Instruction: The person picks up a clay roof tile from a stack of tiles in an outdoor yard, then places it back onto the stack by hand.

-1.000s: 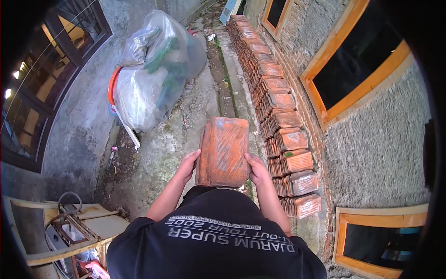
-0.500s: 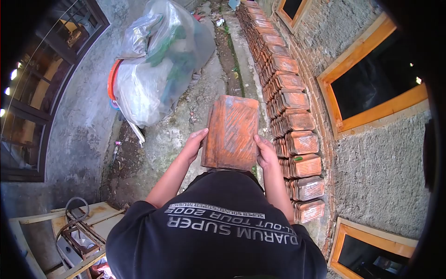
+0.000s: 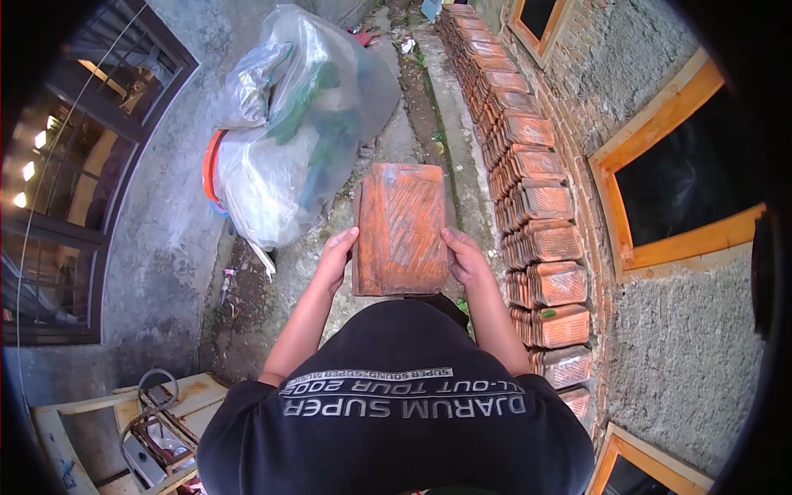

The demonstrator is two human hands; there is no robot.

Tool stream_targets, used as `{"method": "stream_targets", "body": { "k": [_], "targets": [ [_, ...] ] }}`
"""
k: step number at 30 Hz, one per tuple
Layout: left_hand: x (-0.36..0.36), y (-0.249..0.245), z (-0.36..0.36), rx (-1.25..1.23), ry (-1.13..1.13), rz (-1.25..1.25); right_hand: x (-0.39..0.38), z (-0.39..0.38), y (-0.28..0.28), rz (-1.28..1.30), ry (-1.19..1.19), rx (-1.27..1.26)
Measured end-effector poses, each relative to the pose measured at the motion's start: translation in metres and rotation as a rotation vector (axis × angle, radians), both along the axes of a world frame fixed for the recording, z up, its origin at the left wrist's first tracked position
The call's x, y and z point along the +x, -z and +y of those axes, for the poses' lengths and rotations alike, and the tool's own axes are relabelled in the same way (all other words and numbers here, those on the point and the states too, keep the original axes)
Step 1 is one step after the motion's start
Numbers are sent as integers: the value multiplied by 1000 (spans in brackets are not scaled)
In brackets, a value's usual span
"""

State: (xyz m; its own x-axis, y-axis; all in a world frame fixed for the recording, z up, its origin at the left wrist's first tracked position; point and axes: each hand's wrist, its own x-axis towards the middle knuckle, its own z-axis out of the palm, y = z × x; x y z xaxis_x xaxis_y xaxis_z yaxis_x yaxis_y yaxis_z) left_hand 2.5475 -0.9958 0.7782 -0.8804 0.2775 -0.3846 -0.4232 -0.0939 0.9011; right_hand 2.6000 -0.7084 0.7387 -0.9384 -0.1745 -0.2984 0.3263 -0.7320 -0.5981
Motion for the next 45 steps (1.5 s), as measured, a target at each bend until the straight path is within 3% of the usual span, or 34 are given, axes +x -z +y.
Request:
{"method": "stream_targets", "body": {
  "k": [14,32,45],
  "targets": [
    [-164,7,69,60,-134,-69,-184,71,13,-17,-58,1],
    [-318,22,134,63,35,-110,-301,135,8,-53,55,69],
    [-512,43,143,222,84,-123,-477,137,9,-131,193,146]
  ]
}}
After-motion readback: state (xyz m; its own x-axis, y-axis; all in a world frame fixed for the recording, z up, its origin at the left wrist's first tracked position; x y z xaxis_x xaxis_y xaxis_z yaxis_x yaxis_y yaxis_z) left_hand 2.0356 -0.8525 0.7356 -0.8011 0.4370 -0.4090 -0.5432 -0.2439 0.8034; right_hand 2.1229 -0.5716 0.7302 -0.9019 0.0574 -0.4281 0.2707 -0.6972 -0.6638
